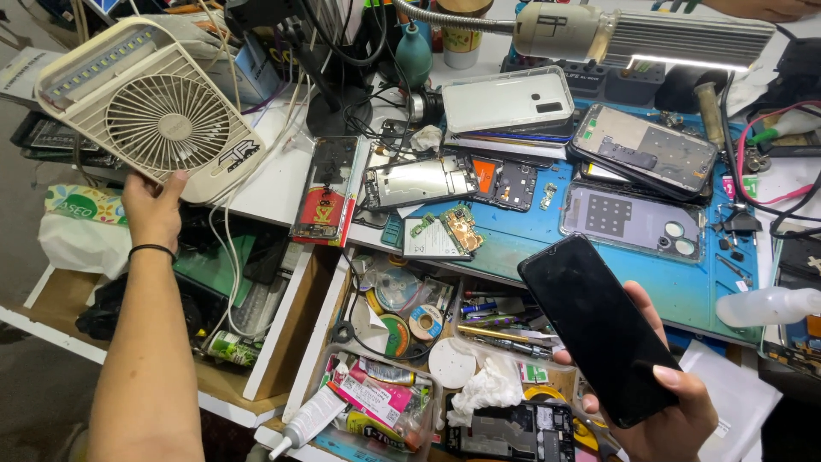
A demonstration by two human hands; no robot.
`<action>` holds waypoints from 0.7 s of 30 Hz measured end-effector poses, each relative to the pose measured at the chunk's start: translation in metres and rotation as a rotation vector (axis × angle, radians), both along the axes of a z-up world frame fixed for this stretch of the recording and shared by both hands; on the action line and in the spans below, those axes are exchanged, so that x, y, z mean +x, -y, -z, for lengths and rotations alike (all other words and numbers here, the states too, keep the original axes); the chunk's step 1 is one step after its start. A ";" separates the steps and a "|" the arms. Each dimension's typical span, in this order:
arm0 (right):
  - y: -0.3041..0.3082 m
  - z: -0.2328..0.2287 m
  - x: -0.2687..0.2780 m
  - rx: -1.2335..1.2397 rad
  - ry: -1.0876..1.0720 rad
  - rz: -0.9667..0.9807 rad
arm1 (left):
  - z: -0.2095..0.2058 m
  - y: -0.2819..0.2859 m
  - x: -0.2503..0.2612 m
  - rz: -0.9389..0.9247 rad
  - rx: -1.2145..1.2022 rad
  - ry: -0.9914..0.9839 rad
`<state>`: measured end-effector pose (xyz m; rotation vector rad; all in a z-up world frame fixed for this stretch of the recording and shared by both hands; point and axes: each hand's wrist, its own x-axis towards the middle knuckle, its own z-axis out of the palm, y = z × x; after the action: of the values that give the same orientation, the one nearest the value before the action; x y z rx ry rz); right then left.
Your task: The person works on a disassembled smartphone, using a syringe to apply adhesive to the frame and a screwdriver to manipulate internal components. They handle the phone's back cover and screen assembly, turning the device over to inspect different sides.
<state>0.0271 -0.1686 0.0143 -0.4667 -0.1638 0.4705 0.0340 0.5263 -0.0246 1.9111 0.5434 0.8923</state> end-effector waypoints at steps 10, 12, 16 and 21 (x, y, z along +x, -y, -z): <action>-0.001 -0.003 0.003 -0.022 -0.005 0.001 | -0.015 0.036 -0.010 -0.004 0.157 -0.184; -0.001 -0.002 0.002 -0.023 -0.012 -0.012 | -0.022 0.049 -0.008 0.002 0.152 -0.222; -0.002 0.001 0.001 -0.072 -0.025 0.004 | -0.023 0.058 -0.008 0.036 0.120 -0.177; 0.000 0.004 0.001 -0.075 -0.019 0.030 | -0.020 0.065 -0.008 -0.013 0.148 -0.139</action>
<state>0.0281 -0.1690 0.0107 -0.5376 -0.1215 0.4528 0.0262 0.4614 -0.0046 2.1182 0.5870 0.8316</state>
